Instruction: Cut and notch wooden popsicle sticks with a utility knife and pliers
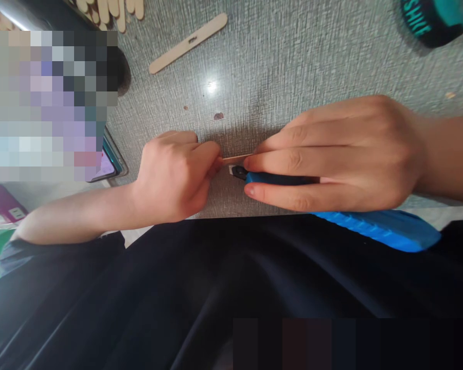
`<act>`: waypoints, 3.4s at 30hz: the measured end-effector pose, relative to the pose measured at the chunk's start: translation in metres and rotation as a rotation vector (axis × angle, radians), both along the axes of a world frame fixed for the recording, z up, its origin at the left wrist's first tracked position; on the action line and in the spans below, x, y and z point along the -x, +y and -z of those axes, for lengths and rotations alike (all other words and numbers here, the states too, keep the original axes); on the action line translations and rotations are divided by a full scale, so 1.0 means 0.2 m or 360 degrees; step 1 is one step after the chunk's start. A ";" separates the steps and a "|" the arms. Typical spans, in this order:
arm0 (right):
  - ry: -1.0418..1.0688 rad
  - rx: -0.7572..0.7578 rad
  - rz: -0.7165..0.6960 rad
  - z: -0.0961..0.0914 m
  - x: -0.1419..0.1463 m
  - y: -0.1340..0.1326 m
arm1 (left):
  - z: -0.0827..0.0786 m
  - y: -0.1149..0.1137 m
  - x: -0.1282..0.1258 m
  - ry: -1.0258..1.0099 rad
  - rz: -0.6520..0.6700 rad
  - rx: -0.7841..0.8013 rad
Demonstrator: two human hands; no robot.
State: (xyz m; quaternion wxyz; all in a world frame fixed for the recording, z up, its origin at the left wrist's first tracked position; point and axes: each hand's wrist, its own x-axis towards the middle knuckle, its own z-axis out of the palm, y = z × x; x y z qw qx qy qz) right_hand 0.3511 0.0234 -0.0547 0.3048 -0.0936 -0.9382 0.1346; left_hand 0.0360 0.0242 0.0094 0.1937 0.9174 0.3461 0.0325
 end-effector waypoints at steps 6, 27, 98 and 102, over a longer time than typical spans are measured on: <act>0.0030 -0.0101 0.0033 -0.01 0.00 0.00 | 0.01 -0.01 -0.01 -0.0025 0.0025 -0.0046; 0.0091 -0.0110 0.0072 -0.01 0.01 -0.01 | 0.02 -0.01 -0.02 -0.0078 0.0022 -0.0156; 0.0045 0.0168 0.0024 0.01 -0.01 -0.03 | 0.03 -0.01 0.01 -0.0028 0.0123 -0.0147; -0.0041 0.0382 0.0003 -0.01 0.01 -0.04 | 0.03 -0.01 0.01 0.0029 0.0092 -0.0071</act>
